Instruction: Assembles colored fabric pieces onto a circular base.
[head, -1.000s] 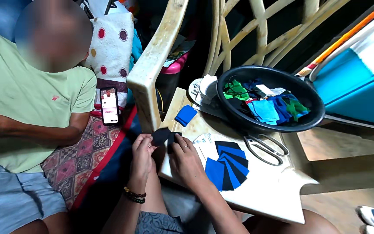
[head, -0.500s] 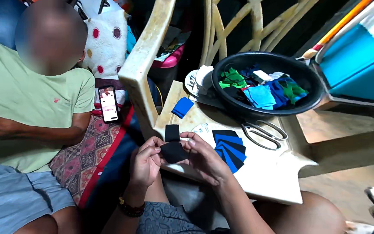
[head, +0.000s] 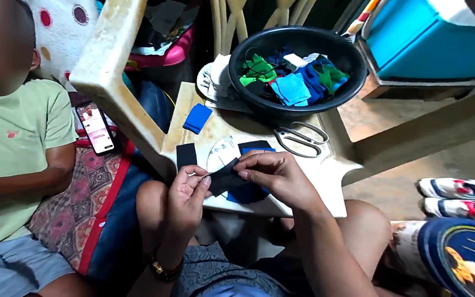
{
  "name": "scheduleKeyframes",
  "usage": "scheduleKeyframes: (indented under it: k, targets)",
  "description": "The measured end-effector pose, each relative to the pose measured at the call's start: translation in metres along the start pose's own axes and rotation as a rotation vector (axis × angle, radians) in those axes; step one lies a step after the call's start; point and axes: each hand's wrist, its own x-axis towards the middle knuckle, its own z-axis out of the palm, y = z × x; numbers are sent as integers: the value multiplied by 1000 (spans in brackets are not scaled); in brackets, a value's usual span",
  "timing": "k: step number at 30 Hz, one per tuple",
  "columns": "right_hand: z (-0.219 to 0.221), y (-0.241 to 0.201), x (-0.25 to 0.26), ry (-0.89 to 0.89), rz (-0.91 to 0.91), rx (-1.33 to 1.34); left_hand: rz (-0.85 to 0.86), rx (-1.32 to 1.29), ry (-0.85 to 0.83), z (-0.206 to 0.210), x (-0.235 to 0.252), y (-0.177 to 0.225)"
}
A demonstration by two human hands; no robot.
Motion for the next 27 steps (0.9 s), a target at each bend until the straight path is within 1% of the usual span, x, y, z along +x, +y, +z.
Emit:
scheduleKeyframes:
  k: [2, 3, 8, 10, 13, 19, 27]
  targets:
    - [-4, 1, -2, -7, 4, -52, 78, 80, -34, 2, -3, -3]
    - [-5, 3, -4, -9, 15, -77, 83, 115, -55, 2, -4, -4]
    - [-8, 14, -7, -49, 38, -297, -103, 248, -75, 14, -10, -9]
    - [-9, 16, -7, -71, 33, -377, -124, 313, -72, 19, -11, -12]
    - [-9, 18, -5, -85, 13, -455, -91, 413, -57, 22, -11, -18]
    - [-5, 24, -2, -56, -45, -503, 60, 578, -32, 23, -11, -27]
    - [-5, 30, -1, -69, -68, -508, 93, 629, -10, 24, -13, -26]
